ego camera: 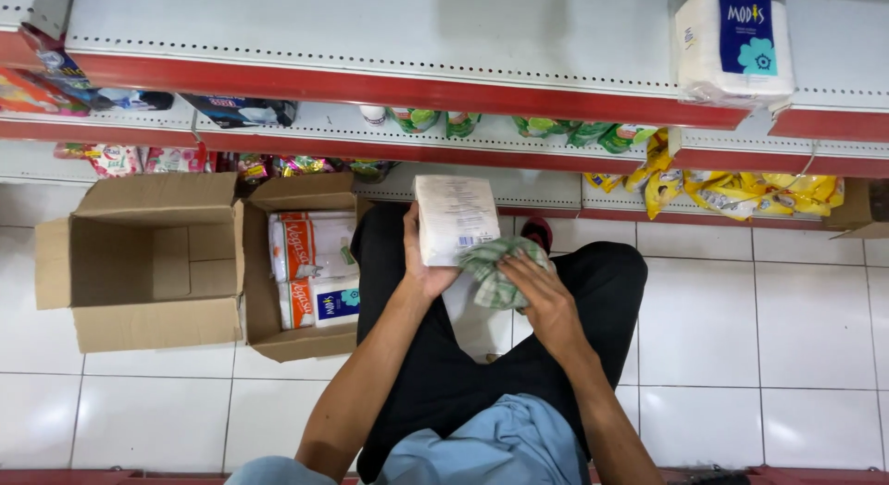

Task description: Cleaning and wiping tissue and napkin packages with a cloth while organizing them into boxes and on shelves.

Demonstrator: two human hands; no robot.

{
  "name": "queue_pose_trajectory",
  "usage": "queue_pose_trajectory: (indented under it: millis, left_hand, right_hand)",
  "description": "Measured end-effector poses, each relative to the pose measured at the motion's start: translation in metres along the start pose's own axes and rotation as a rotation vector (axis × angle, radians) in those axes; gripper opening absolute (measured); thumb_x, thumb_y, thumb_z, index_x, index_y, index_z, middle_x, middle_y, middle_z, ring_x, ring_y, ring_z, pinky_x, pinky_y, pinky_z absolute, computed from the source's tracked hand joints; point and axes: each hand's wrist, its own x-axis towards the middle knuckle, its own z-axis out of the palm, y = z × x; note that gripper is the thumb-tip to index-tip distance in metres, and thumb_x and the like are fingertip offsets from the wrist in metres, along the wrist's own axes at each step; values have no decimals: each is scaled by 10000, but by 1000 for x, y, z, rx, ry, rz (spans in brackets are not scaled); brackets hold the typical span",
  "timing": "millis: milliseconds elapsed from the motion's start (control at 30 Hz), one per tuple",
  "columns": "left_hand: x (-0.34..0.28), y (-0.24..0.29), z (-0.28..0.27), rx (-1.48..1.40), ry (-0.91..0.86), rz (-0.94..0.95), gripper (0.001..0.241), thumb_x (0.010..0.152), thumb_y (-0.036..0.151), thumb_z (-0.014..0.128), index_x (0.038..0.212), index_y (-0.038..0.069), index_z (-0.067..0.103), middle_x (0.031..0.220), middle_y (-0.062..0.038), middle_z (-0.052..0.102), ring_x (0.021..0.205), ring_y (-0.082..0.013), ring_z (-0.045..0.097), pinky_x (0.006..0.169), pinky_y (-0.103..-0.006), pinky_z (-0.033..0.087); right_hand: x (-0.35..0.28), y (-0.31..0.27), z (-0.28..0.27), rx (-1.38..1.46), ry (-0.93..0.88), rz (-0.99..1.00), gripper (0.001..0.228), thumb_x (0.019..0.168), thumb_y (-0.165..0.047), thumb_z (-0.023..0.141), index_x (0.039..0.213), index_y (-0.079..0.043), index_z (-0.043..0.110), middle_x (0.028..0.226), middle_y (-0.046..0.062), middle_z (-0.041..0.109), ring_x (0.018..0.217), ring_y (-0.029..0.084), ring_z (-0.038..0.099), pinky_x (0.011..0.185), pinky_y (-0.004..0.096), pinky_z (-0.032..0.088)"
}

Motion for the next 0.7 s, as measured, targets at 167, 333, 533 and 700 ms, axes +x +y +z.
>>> queue_pose_trajectory:
  millis: [167,333,533,700]
  left_hand:
    - [-6,-3,24,41,-38,-52,854,916,727,432,1534,138,445,1494,-136,527,1342,-344,531,1124,-544,432]
    - [-4,-19,19,232,-20,-135,842,928,715,441,1557,156,443,1520,-113,525,1349,-318,543,1128,-527,431]
    - [-11,-1,14,149,-40,-44,808,940,701,445,1548,169,467,1511,-100,540,1345,-322,554,1126,-532,440]
    - [-13,1,20,72,-51,-14,806,931,717,424,1526,177,481,1482,-102,556,1328,-340,556,1111,-535,450]
  right_hand:
    - [-4,41,-6,692,298,539,372,957,9,592,1325,41,638,1252,185,644,1142,261,578,967,423,484]
    - [37,8,-12,1289,484,820,259,1006,-183,529,1184,-32,642,1051,69,707,943,140,695,848,317,591]
    - [2,16,24,1021,51,720,316,1042,-198,598,1188,68,682,999,88,708,878,133,648,776,283,550]
    - [-12,4,7,1276,-17,970,366,982,-226,589,1228,39,648,1040,155,750,902,192,736,795,320,603]
